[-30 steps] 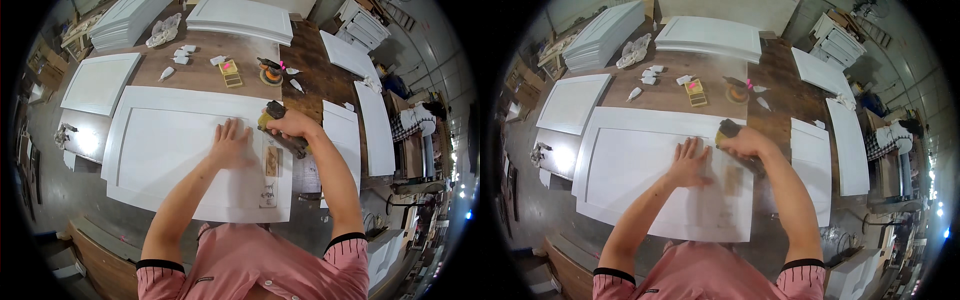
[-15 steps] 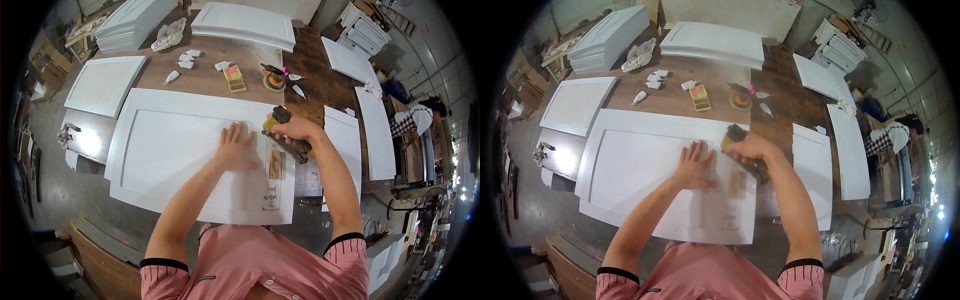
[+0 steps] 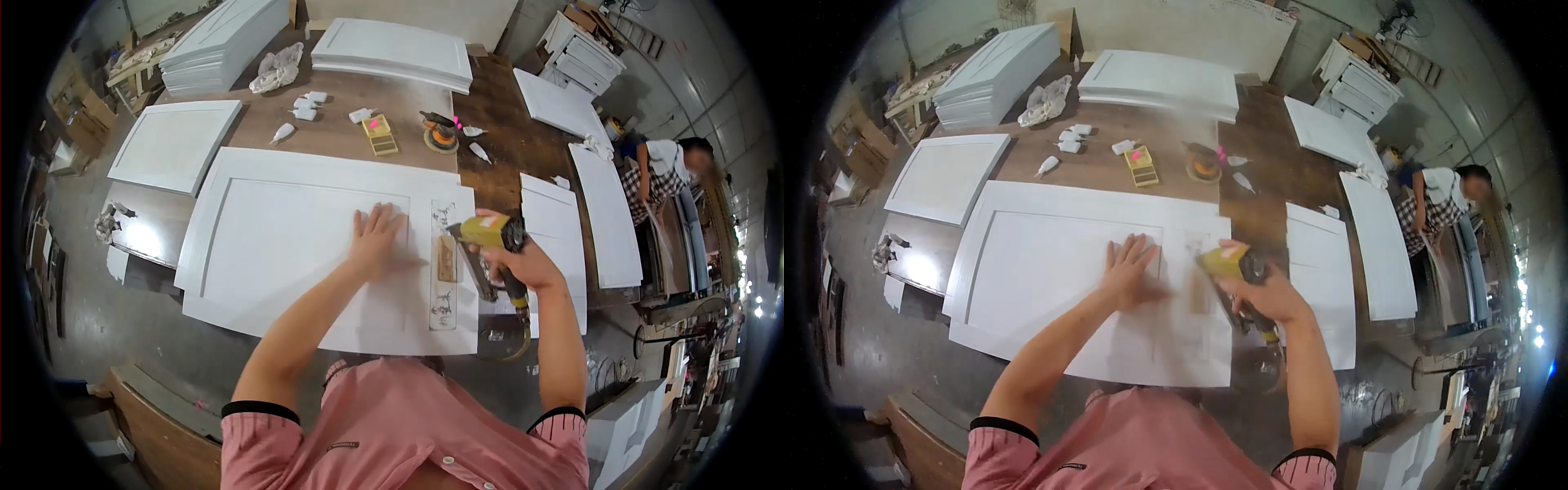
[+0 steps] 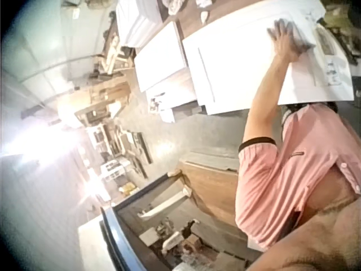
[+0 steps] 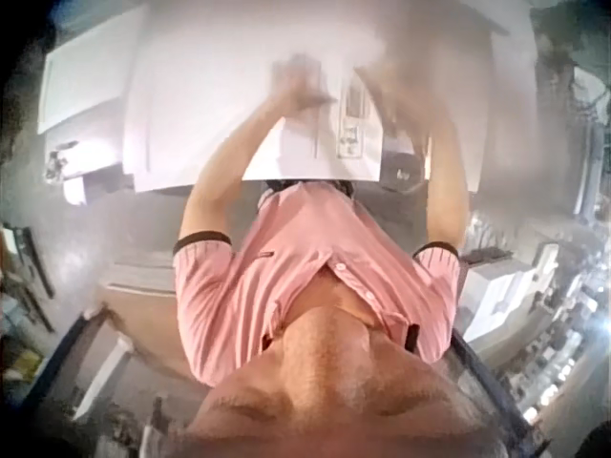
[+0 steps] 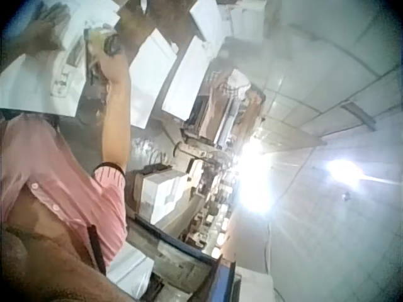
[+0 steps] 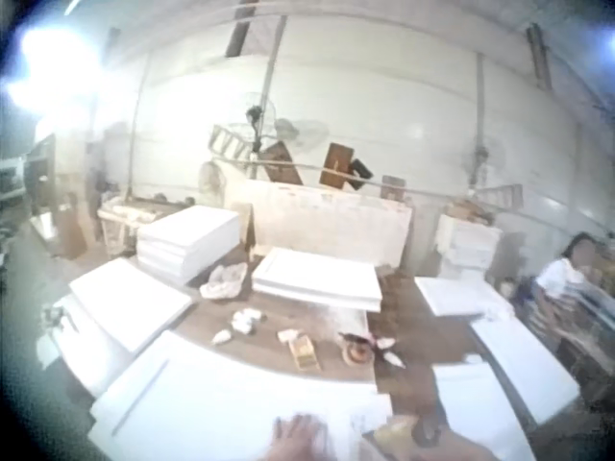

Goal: The person picks up a stack of white slats, carries them to a workbench, and uses a pneumatic nail gun and a template to assemble decorative cabinet door panels.

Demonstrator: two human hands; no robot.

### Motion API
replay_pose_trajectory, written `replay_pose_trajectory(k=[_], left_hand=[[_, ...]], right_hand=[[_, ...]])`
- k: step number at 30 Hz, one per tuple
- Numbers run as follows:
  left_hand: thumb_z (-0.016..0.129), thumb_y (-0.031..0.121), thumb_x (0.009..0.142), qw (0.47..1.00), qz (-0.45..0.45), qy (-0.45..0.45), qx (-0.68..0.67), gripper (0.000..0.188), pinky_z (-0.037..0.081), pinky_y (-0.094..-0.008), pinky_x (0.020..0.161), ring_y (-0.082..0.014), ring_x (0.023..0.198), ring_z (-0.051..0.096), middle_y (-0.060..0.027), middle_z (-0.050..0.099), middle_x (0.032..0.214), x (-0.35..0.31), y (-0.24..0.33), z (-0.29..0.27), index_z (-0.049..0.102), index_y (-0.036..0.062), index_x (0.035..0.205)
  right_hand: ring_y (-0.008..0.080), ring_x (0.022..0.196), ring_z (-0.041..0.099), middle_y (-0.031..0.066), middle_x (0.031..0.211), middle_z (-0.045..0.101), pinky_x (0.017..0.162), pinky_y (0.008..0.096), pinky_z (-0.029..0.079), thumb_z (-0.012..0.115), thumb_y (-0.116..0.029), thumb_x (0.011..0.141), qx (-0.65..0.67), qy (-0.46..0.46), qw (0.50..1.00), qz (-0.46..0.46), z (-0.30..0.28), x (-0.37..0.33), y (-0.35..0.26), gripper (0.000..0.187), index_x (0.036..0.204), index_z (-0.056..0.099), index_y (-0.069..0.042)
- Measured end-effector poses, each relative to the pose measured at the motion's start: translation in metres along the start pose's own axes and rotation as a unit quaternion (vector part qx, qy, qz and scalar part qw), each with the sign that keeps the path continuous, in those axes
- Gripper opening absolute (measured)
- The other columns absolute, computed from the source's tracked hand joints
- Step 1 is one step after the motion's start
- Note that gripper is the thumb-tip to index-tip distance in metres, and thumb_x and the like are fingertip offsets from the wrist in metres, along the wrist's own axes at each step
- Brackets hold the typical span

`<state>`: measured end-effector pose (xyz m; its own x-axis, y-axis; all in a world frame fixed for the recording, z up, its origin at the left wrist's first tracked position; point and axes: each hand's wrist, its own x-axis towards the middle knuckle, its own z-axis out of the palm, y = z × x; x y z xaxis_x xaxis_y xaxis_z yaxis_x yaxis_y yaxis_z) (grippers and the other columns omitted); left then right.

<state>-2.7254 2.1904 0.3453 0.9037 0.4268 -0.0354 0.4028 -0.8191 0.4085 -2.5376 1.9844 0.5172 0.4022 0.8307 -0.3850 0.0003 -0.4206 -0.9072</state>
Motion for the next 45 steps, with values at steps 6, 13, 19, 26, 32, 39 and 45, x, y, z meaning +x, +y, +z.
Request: replay_pose_trajectory(k=[6,13,19,26,32,39,45], left_hand=[[0.07,0.05,0.091,0.997,0.077,0.002,-0.005,0.094,0.005,-0.0699,0.123,-0.0401,0.159,0.012,-0.0187,0.022,0.17,-0.088,0.021,0.046,0.027,0.0071,0.162],[0.08,0.043,0.083,0.993,0.076,-0.049,-0.081,0.1,0.006,-0.0705,0.122,-0.0438,0.158,0.011,-0.0242,0.019,0.169,-0.09,0.021,0.018,0.031,0.0049,0.161],[0.08,0.045,0.083,0.991,0.081,-0.018,-0.107,0.098,0.007,-0.0704,0.122,-0.0465,0.157,0.013,-0.0287,0.018,0.168,-0.092,0.019,0.017,0.033,0.0064,0.161],[0.078,0.048,0.084,0.993,0.068,-0.011,-0.091,0.095,0.007,-0.0686,0.123,-0.0485,0.157,0.013,-0.0304,0.02,0.166,-0.092,0.024,0.013,0.037,0.0078,0.158],[0.077,0.05,0.083,0.995,0.074,0.011,-0.062,0.094,0.007,-0.0675,0.124,-0.0458,0.158,0.012,-0.0248,0.022,0.168,-0.095,0.019,0.023,0.038,0.0095,0.158],[0.07,0.037,0.092,0.994,0.087,0.038,-0.045,0.073,0.012,-0.0677,0.123,-0.0406,0.156,0.023,-0.0192,0.034,0.165,-0.098,0.028,0.015,0.043,0.0124,0.155],[0.066,0.035,0.096,0.994,0.093,0.044,-0.021,0.062,0.016,-0.0678,0.122,-0.0415,0.153,0.029,-0.0178,0.039,0.162,-0.091,0.042,0.012,0.049,0.0165,0.153]], right_hand=[[0.0097,0.065,0.059,0.0008,0.101,0.069,0.059,0.0274,0.051,0.081,-0.01,0.086,0.004,-0.014,0.998,0.067,0.018,-0.069,0.053,0.07,0.15,0.053,-0.019],[0.0085,0.07,0.057,0.0001,0.105,0.068,0.06,0.0256,0.051,0.079,-0.009,0.087,-0.015,-0.049,0.988,0.149,0.051,-0.078,0.044,0.067,0.149,0.055,-0.02],[0.0098,0.075,0.058,0.0003,0.106,0.069,0.064,0.0264,0.053,0.08,-0.014,0.087,-0.148,-0.094,0.98,0.093,0.069,-0.051,0.04,0.066,0.148,0.056,-0.023],[0.0109,0.08,0.062,0.0025,0.106,0.071,0.07,0.029,0.055,0.08,-0.018,0.087,-0.192,-0.08,0.965,0.16,0.078,-0.051,0.037,0.065,0.147,0.055,-0.024],[0.0102,0.068,0.06,0.0038,0.102,0.069,0.061,0.0277,0.053,0.075,-0.01,0.09,-0.102,-0.017,0.986,0.131,0.055,-0.061,0.037,0.067,0.151,0.05,-0.018],[0.0101,0.058,0.056,0.002,0.088,0.062,0.05,0.0283,0.047,0.074,-0.009,0.089,0.039,0.273,0.961,0.036,-0.031,-0.007,0.112,0.067,0.15,0.049,-0.016],[0.0241,0.113,0.062,0.0149,0.131,0.063,0.095,0.0348,0.051,0.07,-0.012,0.09,-0.122,0.338,0.93,-0.08,-0.066,0.074,0.22,0.065,0.151,0.048,-0.004]])
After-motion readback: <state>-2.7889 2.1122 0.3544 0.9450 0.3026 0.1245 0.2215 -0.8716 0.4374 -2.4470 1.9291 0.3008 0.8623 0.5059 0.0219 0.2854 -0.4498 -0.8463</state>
